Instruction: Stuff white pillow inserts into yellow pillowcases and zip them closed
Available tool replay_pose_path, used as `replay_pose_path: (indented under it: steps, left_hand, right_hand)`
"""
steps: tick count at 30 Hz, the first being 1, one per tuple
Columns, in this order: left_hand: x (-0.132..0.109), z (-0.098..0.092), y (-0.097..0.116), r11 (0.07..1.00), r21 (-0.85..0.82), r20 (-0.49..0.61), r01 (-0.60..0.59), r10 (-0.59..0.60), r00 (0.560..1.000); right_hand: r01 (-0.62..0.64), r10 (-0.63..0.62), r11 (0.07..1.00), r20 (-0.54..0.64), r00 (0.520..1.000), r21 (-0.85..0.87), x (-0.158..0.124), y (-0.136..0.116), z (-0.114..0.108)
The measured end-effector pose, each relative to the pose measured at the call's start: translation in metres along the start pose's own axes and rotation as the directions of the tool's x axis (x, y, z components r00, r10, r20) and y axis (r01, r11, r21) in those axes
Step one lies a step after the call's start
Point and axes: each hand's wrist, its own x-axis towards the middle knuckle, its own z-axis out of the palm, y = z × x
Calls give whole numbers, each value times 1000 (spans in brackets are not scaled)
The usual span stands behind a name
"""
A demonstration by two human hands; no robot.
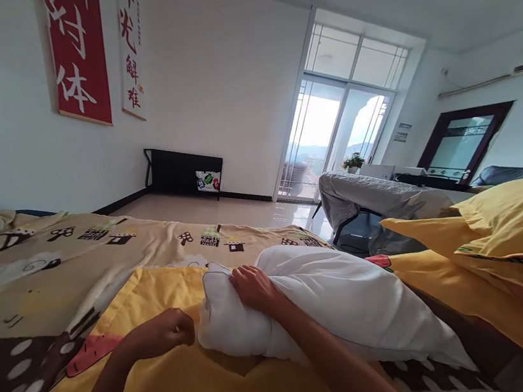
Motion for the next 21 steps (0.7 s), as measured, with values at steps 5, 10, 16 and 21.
replay_pose_path:
  steps: [5, 10, 16, 21]
  left_hand:
    - [38, 28, -52, 988, 85, -220, 131, -110, 969]
    - [57, 56, -56, 986, 122, -197, 111, -86, 977]
    - [52, 55, -52, 976, 158, -223, 151, -113, 968]
    - [50, 49, -50, 964, 189, -252, 189, -139, 958]
  right_hand:
    - [-40, 34, 998, 123, 992, 48, 1, -11, -3]
    - [-78, 69, 996, 178, 982, 42, 0, -18, -7]
    - [-90, 80, 995, 211, 974, 39, -1, -21, -8]
    - [-98, 89, 994, 206, 975, 37, -2, -22, -8]
